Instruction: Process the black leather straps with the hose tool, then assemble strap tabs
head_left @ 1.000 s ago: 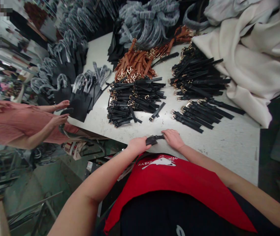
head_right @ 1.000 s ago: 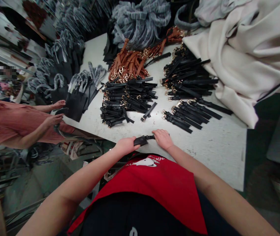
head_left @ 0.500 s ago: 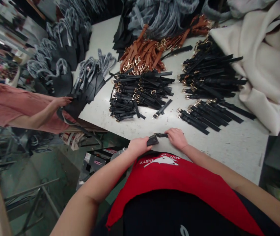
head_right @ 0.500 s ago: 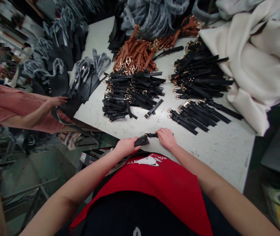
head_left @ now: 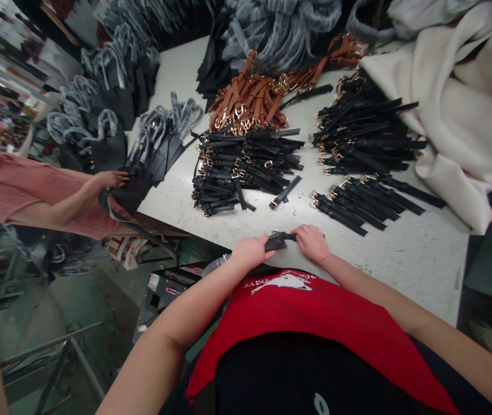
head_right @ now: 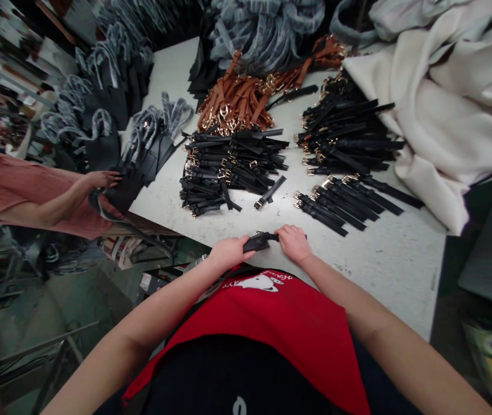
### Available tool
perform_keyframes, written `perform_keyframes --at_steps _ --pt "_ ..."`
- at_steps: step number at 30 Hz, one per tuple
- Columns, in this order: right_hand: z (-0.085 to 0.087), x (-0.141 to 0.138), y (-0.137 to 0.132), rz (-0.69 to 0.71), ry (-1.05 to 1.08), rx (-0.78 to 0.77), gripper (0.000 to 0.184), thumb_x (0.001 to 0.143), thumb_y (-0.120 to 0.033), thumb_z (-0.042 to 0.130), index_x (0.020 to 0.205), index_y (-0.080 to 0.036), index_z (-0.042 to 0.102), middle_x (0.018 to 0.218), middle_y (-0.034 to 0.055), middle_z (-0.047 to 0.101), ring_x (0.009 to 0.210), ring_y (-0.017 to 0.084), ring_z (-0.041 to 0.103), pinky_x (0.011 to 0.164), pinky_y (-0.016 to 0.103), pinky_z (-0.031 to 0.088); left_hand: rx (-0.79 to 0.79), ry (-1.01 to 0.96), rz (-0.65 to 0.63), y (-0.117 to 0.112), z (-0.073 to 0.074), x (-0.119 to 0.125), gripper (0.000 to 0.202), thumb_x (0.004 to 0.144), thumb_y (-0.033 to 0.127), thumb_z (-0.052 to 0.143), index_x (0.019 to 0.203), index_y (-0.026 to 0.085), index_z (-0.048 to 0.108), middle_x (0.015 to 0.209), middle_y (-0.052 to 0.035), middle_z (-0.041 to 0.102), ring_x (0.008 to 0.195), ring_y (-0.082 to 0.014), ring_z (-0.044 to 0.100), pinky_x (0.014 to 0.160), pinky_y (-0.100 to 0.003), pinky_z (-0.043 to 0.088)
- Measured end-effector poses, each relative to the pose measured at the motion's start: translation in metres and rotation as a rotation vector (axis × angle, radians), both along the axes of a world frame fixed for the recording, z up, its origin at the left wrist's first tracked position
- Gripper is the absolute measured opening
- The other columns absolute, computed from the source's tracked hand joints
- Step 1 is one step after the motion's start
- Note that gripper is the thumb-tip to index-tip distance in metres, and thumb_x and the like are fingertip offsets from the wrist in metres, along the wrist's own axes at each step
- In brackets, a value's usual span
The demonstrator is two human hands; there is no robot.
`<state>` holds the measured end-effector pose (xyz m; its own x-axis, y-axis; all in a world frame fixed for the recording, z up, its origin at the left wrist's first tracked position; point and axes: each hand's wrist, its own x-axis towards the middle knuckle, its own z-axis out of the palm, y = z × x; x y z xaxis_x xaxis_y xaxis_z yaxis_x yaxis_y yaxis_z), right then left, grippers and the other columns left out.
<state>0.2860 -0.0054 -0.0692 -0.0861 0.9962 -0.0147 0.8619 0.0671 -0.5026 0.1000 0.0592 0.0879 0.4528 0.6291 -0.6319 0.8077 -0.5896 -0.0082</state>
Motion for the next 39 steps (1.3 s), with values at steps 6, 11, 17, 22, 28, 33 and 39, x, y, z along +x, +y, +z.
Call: perform_keyframes --at_steps 6,11,17,22,28,33,39 --pt "0.004 -0.002 0.000 -0.016 0.000 -0.005 0.028 0.086 -0.025 0.037 0.097 -0.019 0.061 0.090 0.0077 0.058 0.085 0.019 0.046 0.074 0.032 0.027 -0.004 -0.007 0.072 0.003 0.007 -0.022 0.047 0.082 0.057 0.038 0.111 0.023 0.052 0.095 -0.0070 0.067 0.085 -0.0226 0.063 0.070 -0.030 0.048" --pt "0.010 -0.009 -0.002 0.053 0.005 0.019 0.035 0.085 -0.035 0.043 0.115 -0.025 0.056 0.102 0.0075 0.056 0.093 0.021 0.045 0.079 0.034 0.027 -0.034 -0.035 0.012 -0.003 0.007 -0.029 0.047 0.082 0.058 0.039 0.111 0.024 0.052 0.094 -0.0066 0.067 0.084 -0.0225 0.064 0.072 -0.032 0.049" --pt "0.004 -0.012 0.001 0.080 0.016 -0.026 0.034 0.085 -0.028 0.042 0.115 -0.024 0.057 0.101 0.0083 0.056 0.092 0.021 0.044 0.077 0.034 0.027 -0.018 -0.056 -0.018 0.002 -0.003 -0.009 0.050 0.083 0.058 0.036 0.113 0.021 0.052 0.090 -0.0092 0.067 0.079 -0.0255 0.065 0.066 -0.035 0.050" --pt "0.003 -0.012 0.001 0.066 0.006 -0.030 0.034 0.086 -0.029 0.039 0.115 -0.023 0.057 0.101 0.0085 0.056 0.090 0.021 0.045 0.077 0.034 0.028 -0.037 -0.035 -0.007 0.003 0.001 -0.010 0.053 0.082 0.059 0.036 0.115 0.021 0.051 0.092 -0.0099 0.067 0.082 -0.0239 0.064 0.070 -0.033 0.049" --pt "0.003 -0.011 0.002 0.066 0.003 -0.035 0.034 0.086 -0.028 0.040 0.114 -0.021 0.057 0.102 0.0096 0.057 0.092 0.022 0.045 0.077 0.034 0.028 -0.013 -0.058 -0.030 0.006 -0.001 -0.002 0.054 0.083 0.059 0.035 0.119 0.022 0.049 0.093 -0.0091 0.067 0.082 -0.0239 0.064 0.071 -0.033 0.049" --pt "0.006 -0.009 0.002 0.057 0.017 -0.028 0.031 0.087 -0.029 0.038 0.110 -0.020 0.058 0.101 0.0090 0.057 0.090 0.021 0.046 0.078 0.033 0.028 -0.022 -0.015 -0.016 0.009 -0.001 -0.004 0.048 0.082 0.057 0.038 0.112 0.022 0.053 0.092 -0.0085 0.067 0.083 -0.0233 0.064 0.071 -0.032 0.048" --pt "0.004 -0.008 0.001 0.058 0.016 -0.014 0.030 0.086 -0.029 0.039 0.108 -0.021 0.059 0.101 0.0090 0.057 0.091 0.021 0.046 0.078 0.034 0.028 -0.007 -0.011 0.029 0.002 -0.002 -0.008 0.050 0.082 0.058 0.036 0.114 0.023 0.051 0.094 -0.0081 0.067 0.084 -0.0224 0.064 0.072 -0.031 0.048"
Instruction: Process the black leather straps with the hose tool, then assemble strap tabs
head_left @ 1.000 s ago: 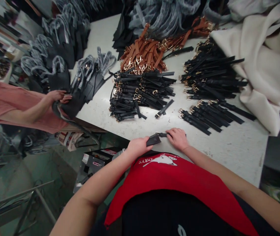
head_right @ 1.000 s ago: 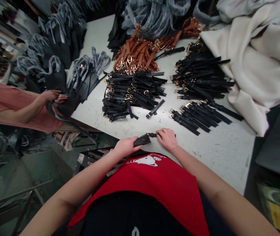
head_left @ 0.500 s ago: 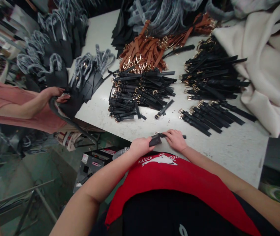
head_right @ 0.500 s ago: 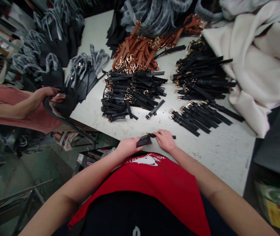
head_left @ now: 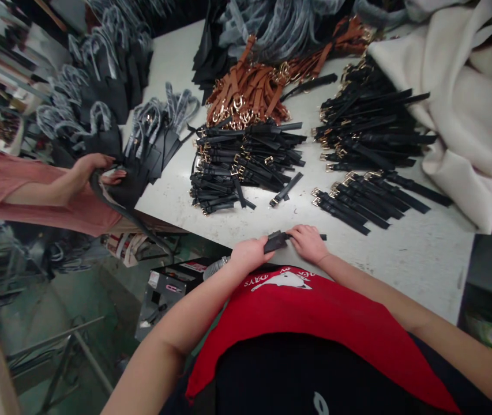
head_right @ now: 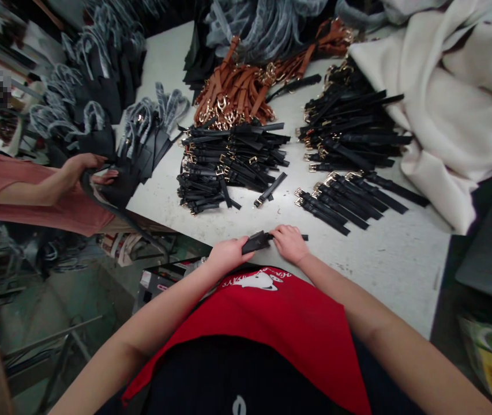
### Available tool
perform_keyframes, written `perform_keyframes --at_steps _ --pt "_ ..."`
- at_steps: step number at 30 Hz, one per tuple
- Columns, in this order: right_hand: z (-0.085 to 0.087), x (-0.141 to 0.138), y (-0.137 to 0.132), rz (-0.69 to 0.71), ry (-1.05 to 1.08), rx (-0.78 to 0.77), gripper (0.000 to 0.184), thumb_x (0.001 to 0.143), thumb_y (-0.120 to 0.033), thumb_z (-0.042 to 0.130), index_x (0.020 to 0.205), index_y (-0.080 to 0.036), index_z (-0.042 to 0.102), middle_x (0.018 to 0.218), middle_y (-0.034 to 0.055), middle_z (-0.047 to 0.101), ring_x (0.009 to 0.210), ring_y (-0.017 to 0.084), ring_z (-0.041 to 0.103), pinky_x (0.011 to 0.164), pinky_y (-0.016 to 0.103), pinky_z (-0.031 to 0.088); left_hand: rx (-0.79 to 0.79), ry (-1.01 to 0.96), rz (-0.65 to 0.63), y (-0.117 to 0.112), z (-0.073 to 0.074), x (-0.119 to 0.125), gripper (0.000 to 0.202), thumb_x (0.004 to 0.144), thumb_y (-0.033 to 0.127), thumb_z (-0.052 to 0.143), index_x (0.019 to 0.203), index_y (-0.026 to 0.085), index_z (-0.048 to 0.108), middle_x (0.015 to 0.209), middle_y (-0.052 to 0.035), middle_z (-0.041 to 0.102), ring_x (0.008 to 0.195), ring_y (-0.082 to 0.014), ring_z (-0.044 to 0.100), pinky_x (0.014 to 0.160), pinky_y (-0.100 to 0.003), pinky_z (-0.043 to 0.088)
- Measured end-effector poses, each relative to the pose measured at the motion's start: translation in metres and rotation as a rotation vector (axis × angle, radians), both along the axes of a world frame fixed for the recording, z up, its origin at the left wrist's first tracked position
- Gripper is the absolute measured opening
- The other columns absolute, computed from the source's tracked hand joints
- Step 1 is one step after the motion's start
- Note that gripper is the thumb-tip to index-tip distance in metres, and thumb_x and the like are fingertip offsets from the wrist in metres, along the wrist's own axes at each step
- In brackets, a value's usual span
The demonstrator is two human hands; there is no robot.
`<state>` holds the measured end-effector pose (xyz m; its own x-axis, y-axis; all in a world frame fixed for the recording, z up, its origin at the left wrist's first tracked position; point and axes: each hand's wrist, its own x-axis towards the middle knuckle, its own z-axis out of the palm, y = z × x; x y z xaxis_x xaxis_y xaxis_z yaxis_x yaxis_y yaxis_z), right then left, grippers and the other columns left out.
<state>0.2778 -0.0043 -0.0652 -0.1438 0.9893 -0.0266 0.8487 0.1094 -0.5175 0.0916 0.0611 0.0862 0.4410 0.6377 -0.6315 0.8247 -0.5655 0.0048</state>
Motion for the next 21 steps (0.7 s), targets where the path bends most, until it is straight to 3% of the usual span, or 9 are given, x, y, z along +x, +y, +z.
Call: perform_keyframes --at_steps 10,14,18,21 --pt "-0.001 0.001 0.000 -0.018 -0.025 0.015 0.030 0.086 -0.028 0.040 0.109 -0.020 0.058 0.101 0.0090 0.057 0.091 0.021 0.045 0.078 0.034 0.028 0.033 -0.012 0.038 -0.008 -0.003 -0.002 0.050 0.082 0.059 0.037 0.114 0.024 0.052 0.094 -0.0070 0.066 0.084 -0.0216 0.063 0.073 -0.030 0.047" --pt "-0.001 0.002 0.000 -0.048 -0.038 0.019 0.030 0.085 -0.027 0.040 0.109 -0.020 0.057 0.101 0.0088 0.057 0.091 0.021 0.045 0.078 0.033 0.028 0.067 -0.041 0.104 -0.001 -0.003 0.001 0.051 0.082 0.059 0.037 0.114 0.022 0.050 0.094 -0.0081 0.066 0.084 -0.0229 0.064 0.071 -0.031 0.048" --pt "0.000 0.001 -0.001 -0.045 -0.039 0.038 0.029 0.086 -0.027 0.040 0.107 -0.020 0.057 0.100 0.0083 0.057 0.090 0.021 0.046 0.078 0.033 0.028 0.070 -0.016 0.220 0.004 0.008 -0.021 0.051 0.082 0.060 0.035 0.113 0.022 0.049 0.095 -0.0078 0.067 0.084 -0.0223 0.064 0.069 -0.030 0.047" --pt "0.001 0.001 -0.001 -0.055 -0.037 0.055 0.030 0.085 -0.029 0.041 0.108 -0.018 0.056 0.100 0.0093 0.057 0.091 0.021 0.046 0.078 0.033 0.028 0.039 -0.041 0.199 -0.002 0.014 -0.037 0.048 0.081 0.060 0.036 0.109 0.023 0.051 0.095 -0.0057 0.067 0.085 -0.0217 0.063 0.068 -0.028 0.046"
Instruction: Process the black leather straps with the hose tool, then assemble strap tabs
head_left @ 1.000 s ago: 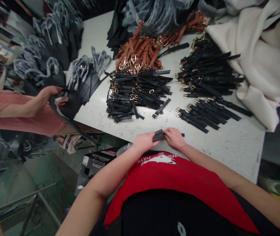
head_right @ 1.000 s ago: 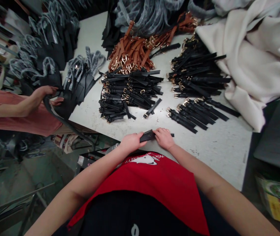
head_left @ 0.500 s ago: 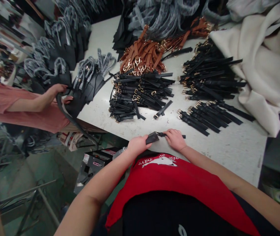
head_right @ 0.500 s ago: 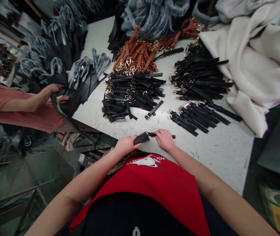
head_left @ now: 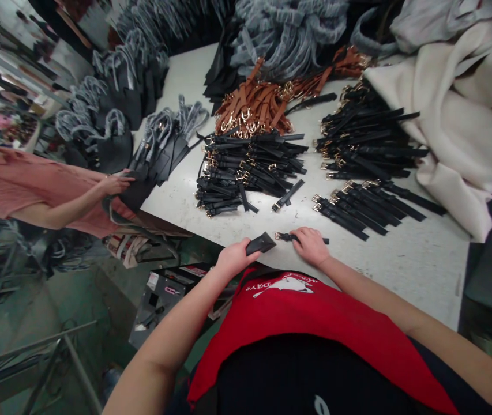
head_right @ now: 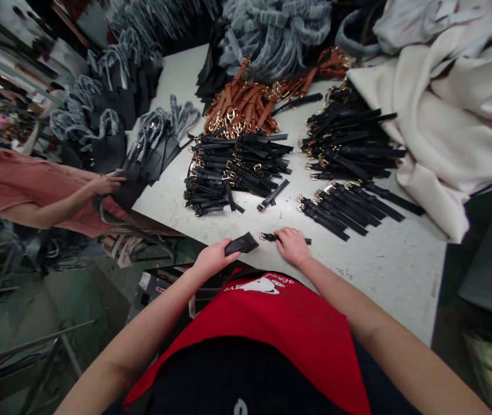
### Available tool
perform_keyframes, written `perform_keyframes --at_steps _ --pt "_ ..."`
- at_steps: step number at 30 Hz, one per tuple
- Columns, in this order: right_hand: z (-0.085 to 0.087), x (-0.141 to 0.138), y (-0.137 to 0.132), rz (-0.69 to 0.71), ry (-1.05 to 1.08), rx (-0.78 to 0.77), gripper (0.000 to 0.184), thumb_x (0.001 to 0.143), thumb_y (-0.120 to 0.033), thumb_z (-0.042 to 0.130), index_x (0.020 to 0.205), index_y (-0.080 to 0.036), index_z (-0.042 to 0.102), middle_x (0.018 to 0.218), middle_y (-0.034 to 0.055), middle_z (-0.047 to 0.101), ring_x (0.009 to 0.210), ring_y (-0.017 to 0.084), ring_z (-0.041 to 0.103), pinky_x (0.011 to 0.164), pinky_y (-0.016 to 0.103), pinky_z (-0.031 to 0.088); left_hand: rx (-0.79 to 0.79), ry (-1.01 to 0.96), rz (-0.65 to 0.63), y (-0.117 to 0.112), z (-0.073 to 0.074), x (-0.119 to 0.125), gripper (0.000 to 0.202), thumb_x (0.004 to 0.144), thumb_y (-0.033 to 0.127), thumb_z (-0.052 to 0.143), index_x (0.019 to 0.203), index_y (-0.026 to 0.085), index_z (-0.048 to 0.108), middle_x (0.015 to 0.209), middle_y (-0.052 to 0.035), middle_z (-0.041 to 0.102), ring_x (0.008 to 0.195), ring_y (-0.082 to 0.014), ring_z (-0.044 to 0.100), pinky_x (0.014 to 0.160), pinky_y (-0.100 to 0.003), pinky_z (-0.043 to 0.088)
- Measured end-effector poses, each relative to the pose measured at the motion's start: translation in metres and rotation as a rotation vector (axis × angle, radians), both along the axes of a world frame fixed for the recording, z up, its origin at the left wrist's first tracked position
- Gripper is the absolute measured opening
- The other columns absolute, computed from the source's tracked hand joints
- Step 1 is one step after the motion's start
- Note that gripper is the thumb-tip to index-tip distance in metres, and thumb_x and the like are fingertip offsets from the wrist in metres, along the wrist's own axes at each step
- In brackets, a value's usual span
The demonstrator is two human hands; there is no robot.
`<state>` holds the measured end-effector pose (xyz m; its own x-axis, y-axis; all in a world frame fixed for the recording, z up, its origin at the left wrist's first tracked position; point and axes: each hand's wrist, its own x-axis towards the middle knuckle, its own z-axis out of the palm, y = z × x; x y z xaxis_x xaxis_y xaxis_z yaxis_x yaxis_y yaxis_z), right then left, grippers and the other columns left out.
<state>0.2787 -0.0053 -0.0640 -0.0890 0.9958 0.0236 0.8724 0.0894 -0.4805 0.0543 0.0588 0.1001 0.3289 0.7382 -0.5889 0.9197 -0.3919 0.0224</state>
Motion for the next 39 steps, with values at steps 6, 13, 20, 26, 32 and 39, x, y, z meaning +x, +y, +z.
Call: perform_keyframes --at_steps 6,13,20,26,32,39 --pt "0.004 0.003 -0.002 0.058 -0.091 -0.006 0.020 0.083 -0.026 0.044 0.092 -0.017 0.059 0.089 0.0086 0.058 0.085 0.021 0.047 0.074 0.032 0.028 -0.038 -0.035 -0.002 -0.013 0.004 -0.008 0.043 0.082 0.056 0.040 0.109 0.024 0.052 0.097 -0.0043 0.066 0.088 -0.0198 0.062 0.069 -0.025 0.045" --pt "0.011 0.017 -0.025 0.116 -0.045 0.041 0.030 0.086 -0.031 0.042 0.108 -0.017 0.057 0.105 0.0090 0.057 0.092 0.020 0.047 0.078 0.033 0.029 -0.116 -0.048 -0.085 -0.029 0.004 -0.012 0.044 0.082 0.058 0.039 0.106 0.024 0.053 0.095 -0.0054 0.066 0.087 -0.0209 0.062 0.070 -0.027 0.045" --pt "-0.002 0.029 -0.014 -0.009 0.010 -0.024 0.026 0.086 -0.030 0.041 0.097 -0.022 0.063 0.096 0.0066 0.059 0.088 0.020 0.046 0.073 0.033 0.027 -0.058 -0.035 -0.138 -0.026 -0.010 0.032 0.049 0.083 0.059 0.033 0.108 0.021 0.052 0.091 -0.0075 0.067 0.083 -0.0223 0.063 0.069 -0.030 0.047" --pt "-0.005 0.026 -0.011 -0.061 0.010 -0.027 0.024 0.086 -0.030 0.041 0.091 -0.021 0.063 0.089 0.0068 0.058 0.085 0.020 0.044 0.071 0.033 0.025 -0.076 -0.025 -0.183 -0.011 -0.021 0.073 0.050 0.082 0.057 0.037 0.110 0.019 0.053 0.094 -0.0101 0.067 0.085 -0.0253 0.064 0.071 -0.033 0.048" --pt "-0.003 0.027 -0.012 -0.056 0.009 -0.016 0.025 0.087 -0.030 0.039 0.092 -0.021 0.062 0.090 0.0078 0.058 0.085 0.021 0.043 0.071 0.033 0.024 -0.092 0.057 -0.203 -0.005 -0.012 0.074 0.051 0.082 0.058 0.036 0.108 0.018 0.054 0.094 -0.0111 0.068 0.085 -0.0258 0.064 0.072 -0.034 0.049" --pt "-0.001 0.025 -0.012 -0.039 0.027 -0.036 0.025 0.088 -0.031 0.039 0.093 -0.022 0.061 0.090 0.0066 0.058 0.086 0.020 0.043 0.072 0.033 0.024 -0.086 0.090 -0.234 -0.002 -0.011 0.089 0.048 0.081 0.056 0.038 0.106 0.019 0.055 0.093 -0.0104 0.068 0.084 -0.0263 0.065 0.070 -0.034 0.049"
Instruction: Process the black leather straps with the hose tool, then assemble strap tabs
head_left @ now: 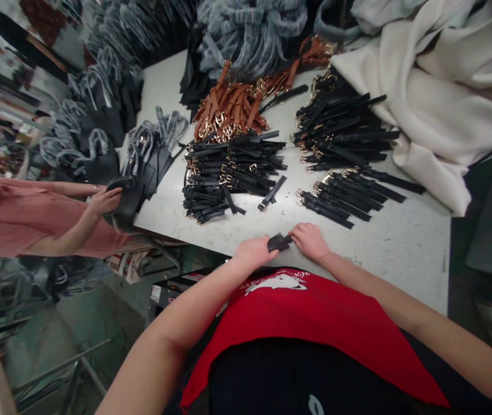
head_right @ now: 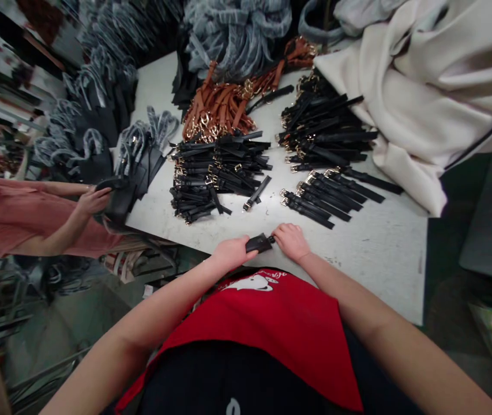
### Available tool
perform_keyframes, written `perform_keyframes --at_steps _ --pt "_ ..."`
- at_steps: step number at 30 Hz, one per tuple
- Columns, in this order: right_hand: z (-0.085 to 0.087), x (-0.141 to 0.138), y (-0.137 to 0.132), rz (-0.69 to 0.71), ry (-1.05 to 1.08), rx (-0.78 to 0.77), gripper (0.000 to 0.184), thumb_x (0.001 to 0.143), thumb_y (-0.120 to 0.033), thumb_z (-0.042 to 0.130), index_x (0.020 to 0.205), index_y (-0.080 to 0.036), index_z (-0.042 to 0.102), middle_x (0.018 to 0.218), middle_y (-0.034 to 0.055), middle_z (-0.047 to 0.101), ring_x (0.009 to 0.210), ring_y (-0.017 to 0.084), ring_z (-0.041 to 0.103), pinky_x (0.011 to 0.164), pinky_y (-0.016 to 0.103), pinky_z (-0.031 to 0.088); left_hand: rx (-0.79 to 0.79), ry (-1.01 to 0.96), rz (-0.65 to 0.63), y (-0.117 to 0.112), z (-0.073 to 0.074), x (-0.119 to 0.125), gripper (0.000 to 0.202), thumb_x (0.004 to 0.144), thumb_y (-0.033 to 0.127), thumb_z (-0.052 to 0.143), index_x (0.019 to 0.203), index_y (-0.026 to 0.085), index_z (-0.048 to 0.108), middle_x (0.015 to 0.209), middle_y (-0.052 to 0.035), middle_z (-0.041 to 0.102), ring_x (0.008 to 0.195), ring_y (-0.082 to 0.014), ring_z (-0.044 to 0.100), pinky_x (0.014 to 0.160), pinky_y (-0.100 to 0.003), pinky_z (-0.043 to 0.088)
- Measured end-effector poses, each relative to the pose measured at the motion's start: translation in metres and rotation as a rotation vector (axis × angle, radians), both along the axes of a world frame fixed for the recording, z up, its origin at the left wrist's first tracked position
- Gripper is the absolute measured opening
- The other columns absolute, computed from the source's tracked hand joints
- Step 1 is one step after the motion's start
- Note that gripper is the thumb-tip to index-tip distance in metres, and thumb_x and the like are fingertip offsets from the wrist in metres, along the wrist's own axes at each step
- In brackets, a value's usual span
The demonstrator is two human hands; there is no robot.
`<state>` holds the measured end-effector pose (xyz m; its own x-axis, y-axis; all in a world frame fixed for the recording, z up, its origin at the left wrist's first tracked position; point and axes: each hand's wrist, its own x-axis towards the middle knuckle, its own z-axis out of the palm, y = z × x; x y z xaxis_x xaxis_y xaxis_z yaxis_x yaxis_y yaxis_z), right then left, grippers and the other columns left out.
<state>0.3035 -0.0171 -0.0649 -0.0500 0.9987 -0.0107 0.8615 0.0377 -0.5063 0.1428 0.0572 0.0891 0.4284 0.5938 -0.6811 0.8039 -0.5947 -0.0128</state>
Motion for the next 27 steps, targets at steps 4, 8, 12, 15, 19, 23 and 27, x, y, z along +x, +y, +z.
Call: perform_keyframes --at_steps 4,8,12,15,19,23,27 --pt "0.001 -0.002 0.000 0.001 0.010 -0.003 0.025 0.088 -0.031 0.038 0.092 -0.022 0.061 0.092 0.0067 0.058 0.086 0.020 0.043 0.073 0.033 0.023 -0.012 0.035 0.007 0.000 0.001 0.000 0.048 0.080 0.056 0.039 0.107 0.019 0.055 0.094 -0.0101 0.068 0.086 -0.0259 0.064 0.072 -0.034 0.049" --pt "0.002 -0.001 -0.001 -0.019 -0.001 -0.004 0.025 0.088 -0.030 0.038 0.093 -0.021 0.061 0.091 0.0071 0.058 0.087 0.020 0.043 0.073 0.033 0.023 -0.001 0.020 -0.010 0.004 -0.001 0.006 0.050 0.080 0.058 0.038 0.107 0.019 0.055 0.096 -0.0102 0.068 0.089 -0.0264 0.064 0.073 -0.034 0.049" --pt "0.003 -0.001 -0.001 -0.009 -0.008 -0.010 0.026 0.088 -0.030 0.038 0.093 -0.022 0.061 0.091 0.0074 0.058 0.086 0.020 0.043 0.072 0.033 0.023 -0.010 0.067 0.006 0.001 0.004 -0.007 0.051 0.080 0.059 0.038 0.108 0.020 0.055 0.094 -0.0100 0.068 0.086 -0.0263 0.064 0.071 -0.035 0.049" --pt "0.001 -0.001 -0.001 0.003 -0.010 -0.007 0.026 0.088 -0.030 0.038 0.093 -0.022 0.062 0.091 0.0076 0.058 0.086 0.020 0.043 0.072 0.033 0.023 -0.003 0.053 0.026 -0.002 0.004 -0.013 0.053 0.080 0.060 0.036 0.107 0.019 0.055 0.093 -0.0107 0.068 0.085 -0.0270 0.064 0.071 -0.035 0.049" --pt "0.000 -0.001 -0.001 -0.002 -0.018 0.006 0.025 0.087 -0.029 0.038 0.093 -0.022 0.062 0.092 0.0082 0.058 0.087 0.021 0.043 0.072 0.034 0.023 0.000 0.009 0.046 0.002 -0.004 -0.002 0.053 0.079 0.061 0.037 0.106 0.019 0.055 0.096 -0.0105 0.068 0.087 -0.0269 0.064 0.071 -0.034 0.049" --pt "0.001 -0.002 -0.002 0.010 -0.027 0.005 0.027 0.088 -0.030 0.037 0.094 -0.021 0.062 0.092 0.0086 0.058 0.086 0.021 0.043 0.072 0.034 0.024 0.011 0.001 0.057 0.002 -0.003 -0.011 0.052 0.078 0.060 0.038 0.106 0.019 0.055 0.095 -0.0103 0.068 0.086 -0.0268 0.064 0.070 -0.034 0.049" --pt "0.001 -0.002 -0.002 0.018 -0.033 -0.007 0.026 0.088 -0.030 0.038 0.094 -0.022 0.062 0.092 0.0084 0.058 0.086 0.021 0.043 0.071 0.034 0.023 0.009 0.027 0.063 -0.009 0.002 -0.033 0.053 0.079 0.061 0.037 0.106 0.020 0.056 0.092 -0.0098 0.069 0.083 -0.0259 0.065 0.069 -0.033 0.049"
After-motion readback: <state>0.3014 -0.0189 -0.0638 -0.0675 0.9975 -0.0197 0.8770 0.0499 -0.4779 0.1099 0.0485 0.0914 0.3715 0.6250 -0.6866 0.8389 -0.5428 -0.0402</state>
